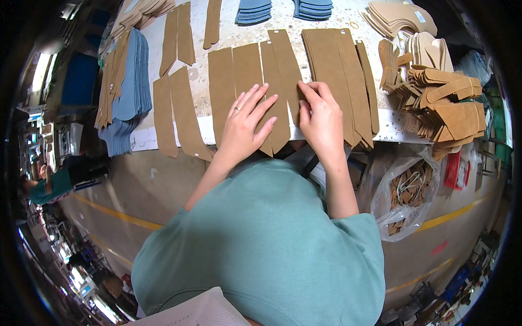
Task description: The person arranges brown cardboard pieces on a table, aligns them, and inserts small white fasteners into pre-cut slots. The person stacks the assembled units and continues the process with additional pieces.
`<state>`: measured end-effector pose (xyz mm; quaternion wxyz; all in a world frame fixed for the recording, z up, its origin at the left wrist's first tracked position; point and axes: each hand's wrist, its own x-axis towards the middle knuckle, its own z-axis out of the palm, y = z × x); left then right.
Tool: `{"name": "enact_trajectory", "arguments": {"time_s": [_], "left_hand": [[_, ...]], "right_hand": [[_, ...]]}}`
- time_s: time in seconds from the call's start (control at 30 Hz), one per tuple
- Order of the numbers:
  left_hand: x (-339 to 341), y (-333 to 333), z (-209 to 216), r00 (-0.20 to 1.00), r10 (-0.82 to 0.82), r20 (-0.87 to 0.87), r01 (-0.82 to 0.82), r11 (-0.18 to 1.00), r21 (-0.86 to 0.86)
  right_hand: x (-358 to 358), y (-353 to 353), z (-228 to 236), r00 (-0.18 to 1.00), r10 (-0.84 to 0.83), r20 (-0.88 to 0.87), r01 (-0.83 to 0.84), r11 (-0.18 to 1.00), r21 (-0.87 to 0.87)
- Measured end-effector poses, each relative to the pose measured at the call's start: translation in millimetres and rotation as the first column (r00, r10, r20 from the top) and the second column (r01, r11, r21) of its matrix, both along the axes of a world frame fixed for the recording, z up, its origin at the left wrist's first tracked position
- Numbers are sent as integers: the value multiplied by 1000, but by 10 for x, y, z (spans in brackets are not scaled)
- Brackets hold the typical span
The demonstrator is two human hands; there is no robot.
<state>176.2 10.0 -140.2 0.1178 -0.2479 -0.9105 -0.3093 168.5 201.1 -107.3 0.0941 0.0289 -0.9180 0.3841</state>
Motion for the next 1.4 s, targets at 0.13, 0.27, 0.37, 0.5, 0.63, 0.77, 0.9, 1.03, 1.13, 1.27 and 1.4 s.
{"name": "enact_trajectory", "arguments": {"time_s": [0.13, 0.27, 0.37, 0.5, 0.63, 0.77, 0.9, 1.03, 1.13, 1.27, 1.4], "left_hand": [[-18, 0, 16, 1000, -2, 14, 2, 1000, 18], [21, -60, 57, 986, 162, 40, -166, 980, 106], [21, -279, 82, 923, 384, 1, -384, 923, 1], [9, -516, 44, 946, 319, 65, -308, 941, -138], [21, -505, 61, 942, 323, 92, -300, 932, -201], [40, -569, 329, 959, 236, 155, -208, 962, -178], [-266, -890, 703, 989, 149, 27, -140, 968, -208], [-1094, -1073, 870, 979, 178, -98, -186, 979, -79], [-1650, -1087, 779, 969, 243, -39, -241, 969, 63], [-2322, -1117, 458, 928, 368, -53, -367, 930, 30], [-2831, -1106, 110, 860, 509, -18, -509, 861, -4]], "right_hand": [[140, 19, 30, 999, -46, 0, 46, 999, 9], [299, 28, 74, 992, 1, 122, 0, 1000, -6], [331, 20, 95, 991, 28, 134, -29, 1000, 10], [195, -26, 76, 996, 46, 78, -53, 995, 88], [57, -69, 109, 991, 72, 111, -90, 983, 159], [86, -110, 198, 995, 94, -32, -80, 952, 295], [-35, -176, 92, 961, 194, -197, -134, 950, 283], [-195, -415, -247, 981, 192, 15, -178, 876, 448], [-190, -386, -364, 972, 222, -74, -174, 896, 409], [-175, -361, -379, 974, 215, -79, -169, 907, 387], [-183, -364, -374, 973, 217, -83, -170, 909, 380]]}}
